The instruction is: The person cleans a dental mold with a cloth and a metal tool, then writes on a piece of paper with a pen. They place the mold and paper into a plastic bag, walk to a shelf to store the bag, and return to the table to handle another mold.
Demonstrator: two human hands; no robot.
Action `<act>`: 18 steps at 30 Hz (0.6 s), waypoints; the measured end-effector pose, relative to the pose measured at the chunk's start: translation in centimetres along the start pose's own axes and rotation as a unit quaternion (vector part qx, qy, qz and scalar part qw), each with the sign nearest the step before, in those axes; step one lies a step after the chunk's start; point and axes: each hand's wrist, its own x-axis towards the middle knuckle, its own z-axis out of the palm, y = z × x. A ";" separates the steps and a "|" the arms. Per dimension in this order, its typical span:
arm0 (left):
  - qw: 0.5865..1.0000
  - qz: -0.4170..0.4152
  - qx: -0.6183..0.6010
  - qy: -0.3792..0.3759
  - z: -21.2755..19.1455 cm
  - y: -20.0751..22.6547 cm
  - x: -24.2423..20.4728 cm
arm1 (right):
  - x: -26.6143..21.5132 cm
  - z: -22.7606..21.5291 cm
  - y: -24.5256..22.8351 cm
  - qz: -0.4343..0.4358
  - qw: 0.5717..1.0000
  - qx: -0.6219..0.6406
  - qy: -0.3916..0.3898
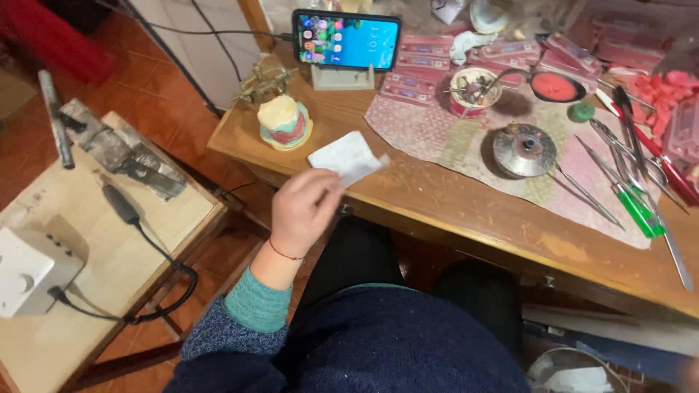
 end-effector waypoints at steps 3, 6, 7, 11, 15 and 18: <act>0.986 -0.157 0.017 0.050 1.0 -1.0 0.5 | 6.0 3.0 -11.1 0.007 0.999 -0.036 0.018; 0.984 -0.161 0.019 0.074 0.3 0.7 2.9 | 13.0 8.9 -15.6 -0.106 0.976 0.153 -0.114; 0.985 -0.157 0.018 0.071 0.1 1.0 3.4 | 14.6 10.5 -16.9 -0.102 0.977 0.151 -0.111; 0.989 -0.030 0.053 0.133 0.2 0.9 3.5 | 20.4 16.1 -21.1 -0.135 0.962 0.176 -0.158; 0.971 0.006 0.216 0.107 0.5 0.2 2.8 | 22.3 20.1 -22.2 -0.091 0.960 0.153 -0.214; 0.986 0.017 0.164 0.022 0.9 -1.9 1.5 | 21.9 21.6 -21.7 -0.057 0.953 0.149 -0.258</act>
